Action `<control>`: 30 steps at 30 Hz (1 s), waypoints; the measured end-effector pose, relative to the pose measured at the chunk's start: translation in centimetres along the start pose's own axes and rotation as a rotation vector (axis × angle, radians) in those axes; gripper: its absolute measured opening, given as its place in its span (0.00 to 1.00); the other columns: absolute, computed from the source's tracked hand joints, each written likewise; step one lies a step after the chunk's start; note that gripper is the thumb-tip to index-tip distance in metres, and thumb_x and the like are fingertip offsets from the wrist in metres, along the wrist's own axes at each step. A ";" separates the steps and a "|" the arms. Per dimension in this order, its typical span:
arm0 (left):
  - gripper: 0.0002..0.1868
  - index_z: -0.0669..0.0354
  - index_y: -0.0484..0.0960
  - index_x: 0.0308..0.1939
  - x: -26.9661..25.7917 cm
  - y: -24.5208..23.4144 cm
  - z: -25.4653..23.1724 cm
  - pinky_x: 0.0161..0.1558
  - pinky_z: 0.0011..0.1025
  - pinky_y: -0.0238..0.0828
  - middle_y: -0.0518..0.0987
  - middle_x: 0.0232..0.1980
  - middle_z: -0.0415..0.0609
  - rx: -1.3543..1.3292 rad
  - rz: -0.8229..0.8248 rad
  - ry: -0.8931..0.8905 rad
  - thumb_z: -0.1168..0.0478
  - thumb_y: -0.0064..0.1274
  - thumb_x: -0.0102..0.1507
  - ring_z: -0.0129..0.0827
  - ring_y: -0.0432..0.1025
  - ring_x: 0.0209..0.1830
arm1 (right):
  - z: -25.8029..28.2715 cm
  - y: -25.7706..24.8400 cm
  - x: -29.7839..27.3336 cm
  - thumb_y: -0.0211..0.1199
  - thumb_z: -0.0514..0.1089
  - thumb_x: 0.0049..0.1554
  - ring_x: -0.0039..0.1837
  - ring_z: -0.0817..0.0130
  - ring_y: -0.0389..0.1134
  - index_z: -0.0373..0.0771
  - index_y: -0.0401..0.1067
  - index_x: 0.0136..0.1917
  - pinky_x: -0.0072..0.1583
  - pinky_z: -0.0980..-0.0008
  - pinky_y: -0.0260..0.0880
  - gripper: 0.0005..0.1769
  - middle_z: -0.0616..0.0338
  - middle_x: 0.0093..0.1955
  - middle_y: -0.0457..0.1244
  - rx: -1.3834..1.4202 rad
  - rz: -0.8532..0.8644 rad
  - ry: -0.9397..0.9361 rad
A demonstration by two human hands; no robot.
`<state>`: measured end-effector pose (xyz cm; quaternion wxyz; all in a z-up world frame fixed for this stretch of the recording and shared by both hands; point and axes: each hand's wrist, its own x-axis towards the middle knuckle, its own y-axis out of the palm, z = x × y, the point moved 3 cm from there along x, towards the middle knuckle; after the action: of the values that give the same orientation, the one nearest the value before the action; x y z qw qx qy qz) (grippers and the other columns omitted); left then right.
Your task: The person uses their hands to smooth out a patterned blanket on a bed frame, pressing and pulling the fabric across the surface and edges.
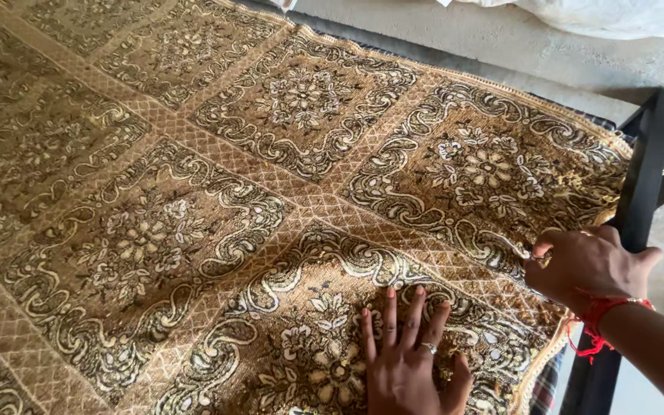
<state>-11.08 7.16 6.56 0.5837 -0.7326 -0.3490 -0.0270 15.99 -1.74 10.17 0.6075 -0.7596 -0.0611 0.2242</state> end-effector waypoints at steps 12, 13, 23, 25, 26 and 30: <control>0.36 0.43 0.63 0.76 0.0 0.7 0.3 0.76 0.60 0.20 0.55 0.82 0.50 0.076 0.027 0.001 0.36 0.35 0.67 0.53 0.38 0.84 | -0.1 3.7 -6.5 0.55 0.84 0.48 0.81 0.52 0.51 0.79 0.54 0.77 0.58 0.39 0.66 0.46 0.79 0.82 0.51 -0.272 -0.070 -0.251; 0.36 0.42 0.62 0.76 -0.1 0.6 0.1 0.77 0.59 0.20 0.54 0.82 0.48 0.126 -0.005 0.009 0.35 0.34 0.68 0.51 0.38 0.85 | 0.7 4.0 -8.4 0.54 0.85 0.49 0.82 0.53 0.50 0.81 0.52 0.78 0.60 0.39 0.66 0.45 0.81 0.82 0.50 -0.262 0.010 -0.240; 0.37 0.39 0.58 0.77 -0.1 1.1 0.0 0.77 0.58 0.19 0.49 0.83 0.47 0.170 -0.023 0.000 0.33 0.29 0.67 0.52 0.35 0.84 | 3.7 -0.8 -14.7 0.59 0.79 0.52 0.76 0.74 0.57 0.86 0.57 0.73 0.72 0.36 0.52 0.36 0.91 0.80 0.49 -0.096 0.170 -0.121; 0.37 0.40 0.57 0.77 -0.3 1.2 0.1 0.76 0.58 0.18 0.48 0.83 0.47 0.155 -0.009 -0.010 0.33 0.29 0.67 0.53 0.34 0.84 | 3.7 -0.9 -14.6 0.61 0.81 0.50 0.77 0.74 0.57 0.84 0.61 0.72 0.74 0.31 0.49 0.37 0.91 0.79 0.52 -0.087 0.136 -0.106; 0.37 0.40 0.57 0.77 -0.5 1.4 0.2 0.76 0.59 0.18 0.48 0.83 0.46 0.146 -0.004 -0.016 0.32 0.28 0.67 0.52 0.35 0.84 | 3.6 -0.7 -14.7 0.62 0.83 0.49 0.78 0.74 0.57 0.83 0.63 0.71 0.75 0.29 0.47 0.38 0.91 0.79 0.53 -0.079 0.125 -0.094; 0.37 0.39 0.55 0.78 -0.7 1.8 0.0 0.77 0.58 0.18 0.47 0.84 0.45 0.139 -0.015 -0.018 0.32 0.26 0.69 0.53 0.34 0.84 | 3.5 0.0 -14.2 0.64 0.82 0.46 0.77 0.72 0.57 0.83 0.63 0.71 0.75 0.22 0.40 0.40 0.90 0.79 0.53 -0.084 0.095 -0.116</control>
<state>-10.67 6.73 4.75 0.6297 -0.6878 -0.3610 -0.0005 1.91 -3.81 13.39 0.5593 -0.7721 -0.0697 0.2936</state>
